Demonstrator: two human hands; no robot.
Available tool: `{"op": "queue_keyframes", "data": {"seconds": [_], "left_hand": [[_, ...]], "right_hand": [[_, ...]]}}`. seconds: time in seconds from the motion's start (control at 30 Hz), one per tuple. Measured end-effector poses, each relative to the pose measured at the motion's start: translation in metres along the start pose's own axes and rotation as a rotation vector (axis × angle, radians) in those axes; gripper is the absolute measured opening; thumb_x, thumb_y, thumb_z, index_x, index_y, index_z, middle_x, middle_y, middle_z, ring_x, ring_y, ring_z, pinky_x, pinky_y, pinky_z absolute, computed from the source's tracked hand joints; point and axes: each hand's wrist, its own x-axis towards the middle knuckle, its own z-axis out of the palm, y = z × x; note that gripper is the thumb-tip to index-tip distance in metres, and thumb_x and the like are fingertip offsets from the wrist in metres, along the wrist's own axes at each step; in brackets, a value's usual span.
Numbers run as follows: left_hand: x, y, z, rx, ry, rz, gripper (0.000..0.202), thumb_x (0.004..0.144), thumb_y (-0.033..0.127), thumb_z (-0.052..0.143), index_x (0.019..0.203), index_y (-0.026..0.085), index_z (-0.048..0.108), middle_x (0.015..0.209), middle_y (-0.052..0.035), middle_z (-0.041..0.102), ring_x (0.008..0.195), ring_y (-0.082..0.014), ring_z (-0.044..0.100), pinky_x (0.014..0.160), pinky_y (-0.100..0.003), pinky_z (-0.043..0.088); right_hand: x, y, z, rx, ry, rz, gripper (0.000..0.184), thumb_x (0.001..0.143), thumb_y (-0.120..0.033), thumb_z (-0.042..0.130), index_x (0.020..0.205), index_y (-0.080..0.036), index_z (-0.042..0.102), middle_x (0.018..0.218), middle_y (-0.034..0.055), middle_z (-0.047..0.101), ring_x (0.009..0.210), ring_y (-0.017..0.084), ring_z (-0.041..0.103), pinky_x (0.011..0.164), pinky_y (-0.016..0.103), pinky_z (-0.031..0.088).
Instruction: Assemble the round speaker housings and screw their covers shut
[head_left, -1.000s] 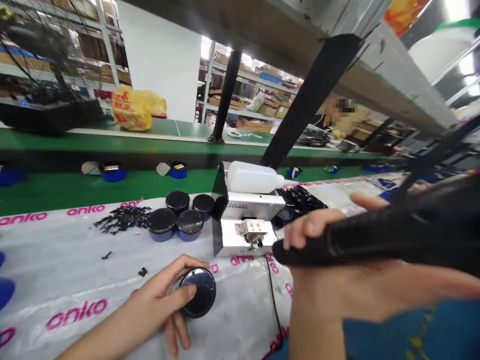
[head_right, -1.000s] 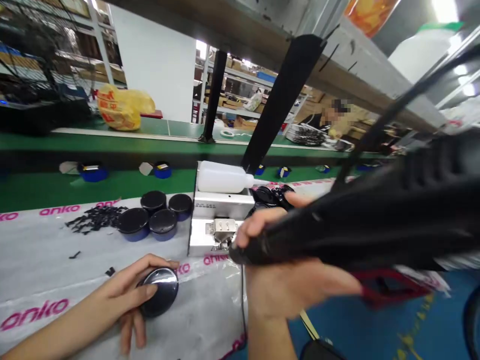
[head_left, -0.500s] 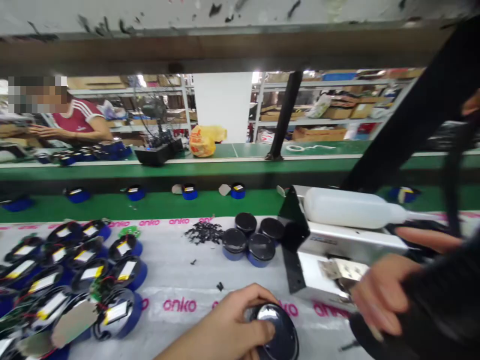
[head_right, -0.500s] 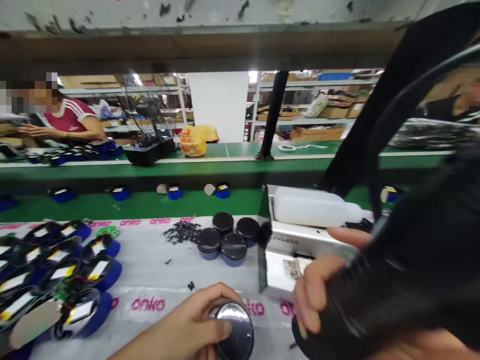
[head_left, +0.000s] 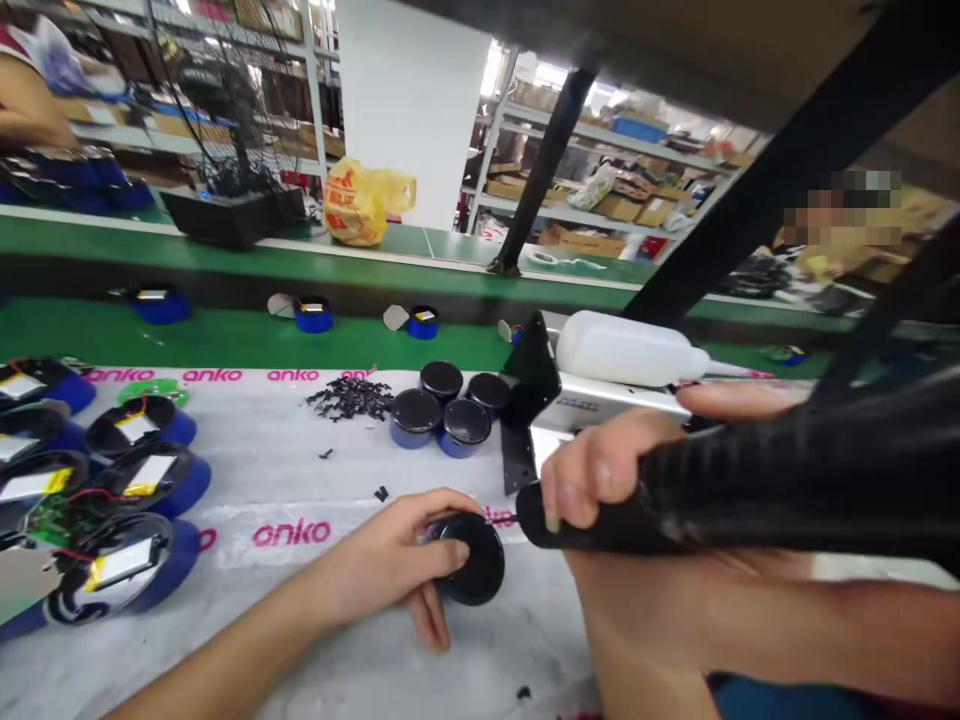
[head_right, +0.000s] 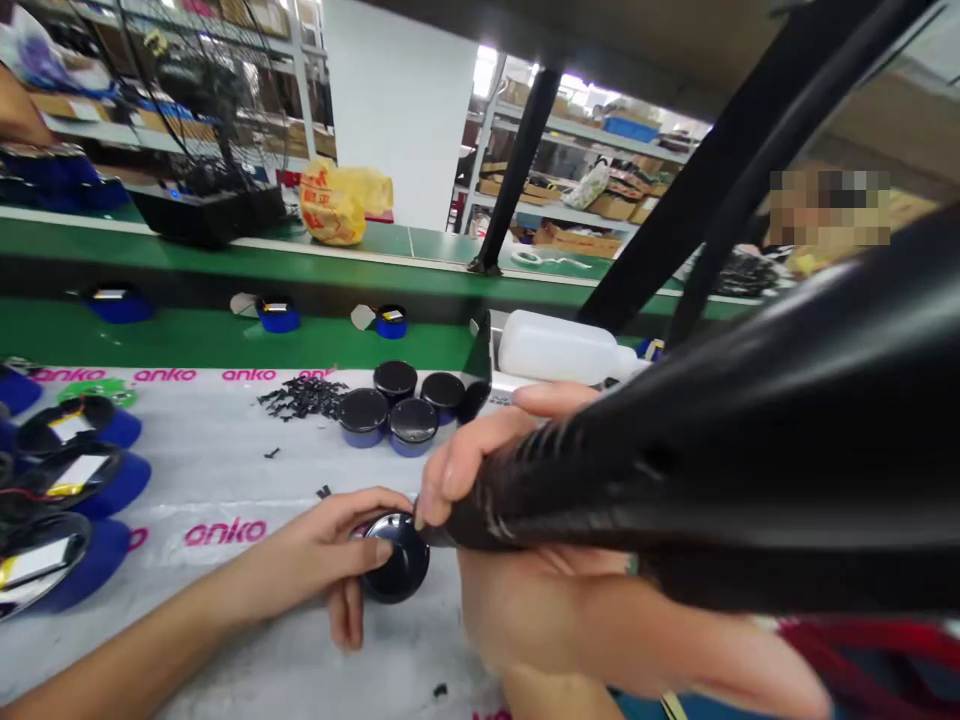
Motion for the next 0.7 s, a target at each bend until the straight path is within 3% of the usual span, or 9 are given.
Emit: {"op": "queue_keyframes", "data": {"seconds": [0.07,0.13,0.23,0.3,0.37,0.47,0.6,0.7], "left_hand": [[-0.001,0.0,0.001,0.003,-0.001,-0.005,0.037,0.093,0.026,0.059,0.128,0.02,0.051,0.073,-0.0004,0.071,0.048,-0.0158,0.073,0.043,-0.017,0.053],[-0.001,0.001,0.002,0.004,-0.001,-0.012,0.042,0.092,0.028,0.06,0.131,0.019,0.05,0.068,0.0001,0.07,0.047,-0.0166,0.072,0.043,-0.018,0.053],[-0.001,0.002,0.003,-0.014,-0.001,-0.005,0.043,0.091,0.028,0.062,0.131,0.019,0.05,0.073,-0.0012,0.071,0.049,-0.0171,0.073,0.044,-0.018,0.054],[-0.001,0.001,0.004,-0.025,-0.006,0.001,0.038,0.091,0.027,0.061,0.127,0.019,0.052,0.075,-0.0007,0.071,0.049,-0.016,0.073,0.043,-0.018,0.054],[-0.001,0.0,0.003,-0.04,-0.013,0.01,0.03,0.092,0.025,0.06,0.121,0.02,0.055,0.074,0.001,0.07,0.047,-0.0148,0.072,0.043,-0.017,0.055],[0.001,-0.003,0.0,-0.076,-0.032,0.022,0.024,0.092,0.024,0.061,0.115,0.02,0.057,0.073,0.0025,0.07,0.047,-0.0142,0.073,0.043,-0.017,0.056],[0.002,-0.004,-0.001,-0.103,-0.033,0.01,0.023,0.09,0.019,0.061,0.113,0.02,0.059,0.074,0.0031,0.072,0.047,-0.0131,0.072,0.042,-0.016,0.056],[0.002,-0.003,0.002,-0.098,-0.004,0.007,0.017,0.092,0.018,0.058,0.108,0.021,0.059,0.064,0.0057,0.069,0.045,-0.0136,0.072,0.04,-0.015,0.056]], "right_hand": [[0.006,-0.004,0.011,0.309,0.136,0.092,0.097,0.08,-0.091,0.009,0.138,-0.021,0.041,0.044,-0.0047,0.043,0.031,0.02,0.042,0.035,0.03,0.037],[0.01,-0.008,0.017,0.476,0.164,0.167,0.098,0.078,-0.094,0.019,0.137,-0.018,0.038,0.039,-0.0054,0.044,0.028,0.02,0.04,0.032,0.03,0.034],[0.013,-0.01,0.019,0.451,0.115,0.199,0.102,0.075,-0.095,0.025,0.137,-0.015,0.037,0.038,-0.0044,0.047,0.029,0.022,0.042,0.034,0.033,0.037],[0.012,-0.007,0.019,0.422,0.086,0.198,0.099,0.072,-0.097,0.031,0.129,-0.016,0.043,0.041,-0.003,0.05,0.031,0.021,0.045,0.035,0.034,0.04],[0.01,0.0,0.021,0.423,0.031,0.209,0.087,0.065,-0.098,0.041,0.107,-0.022,0.052,0.046,-0.0011,0.054,0.033,0.021,0.049,0.037,0.035,0.043],[0.006,0.011,0.028,0.481,-0.029,0.206,0.073,0.059,-0.096,0.054,0.08,-0.027,0.049,0.046,-0.0012,0.055,0.034,0.02,0.05,0.034,0.033,0.043],[0.0,0.022,0.038,0.62,-0.004,0.152,0.062,0.061,-0.084,0.07,0.075,-0.025,0.059,0.044,-0.0034,0.056,0.031,0.017,0.046,0.03,0.029,0.039],[-0.004,0.027,0.041,0.676,0.027,0.165,0.058,0.06,-0.079,0.075,0.076,-0.025,0.065,0.047,-0.0019,0.061,0.032,0.016,0.047,0.029,0.028,0.038]]}}
